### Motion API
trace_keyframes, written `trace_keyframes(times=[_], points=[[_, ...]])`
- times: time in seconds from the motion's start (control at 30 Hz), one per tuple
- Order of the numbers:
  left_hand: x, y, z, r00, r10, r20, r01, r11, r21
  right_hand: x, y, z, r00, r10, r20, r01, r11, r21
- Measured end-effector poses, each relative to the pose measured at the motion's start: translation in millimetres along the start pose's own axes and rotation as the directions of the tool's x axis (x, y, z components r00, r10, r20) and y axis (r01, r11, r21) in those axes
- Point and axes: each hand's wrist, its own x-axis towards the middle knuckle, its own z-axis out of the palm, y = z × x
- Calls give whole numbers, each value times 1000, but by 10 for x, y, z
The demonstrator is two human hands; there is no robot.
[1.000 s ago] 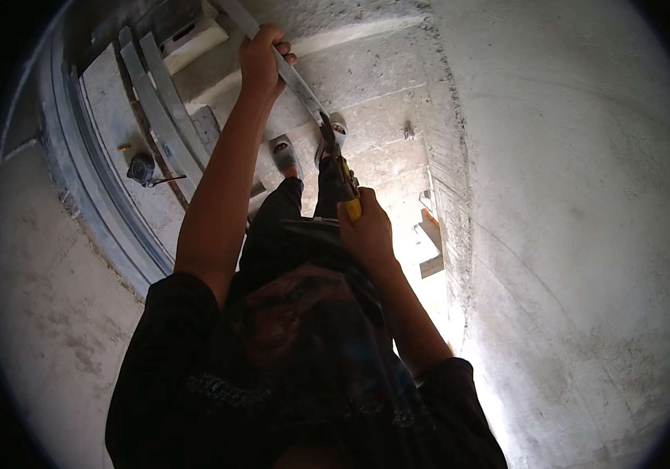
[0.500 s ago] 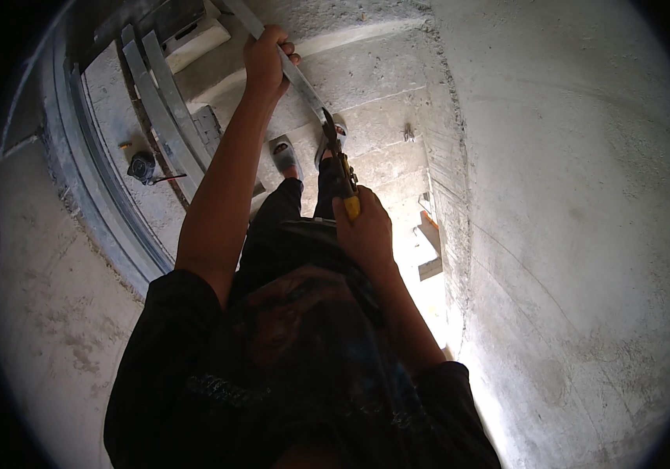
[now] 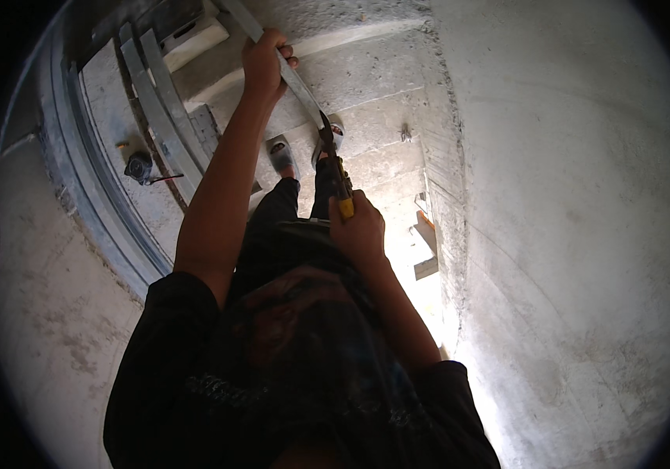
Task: The person measures a long metal bar using a tape measure and cuts it with tin snips. They repeat this process for multiple bars, stacking the cut pieces on the floor.
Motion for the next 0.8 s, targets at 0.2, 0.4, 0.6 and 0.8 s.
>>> trace_keyframes(times=[0.2, 0.4, 0.6, 0.8], points=[[-13, 32, -9, 1000, -17, 9, 17, 1000, -24, -32, -24, -138, 999, -31, 13, 31, 999, -29], [-11, 67, 32, 1000, -7, 13, 7, 1000, -5, -89, 19, -221, 985, -167, -33, 162, 981, -109], [48, -36, -55, 1000, 4, -26, -2, 998, 64, -36, -64, -430, 987, -134, 92, 152, 957, -246], [23, -20, -132, 1000, -16, -18, 17, 1000, 4, -252, 59, -1190, 939, -32, 341, 51, 998, -46]])
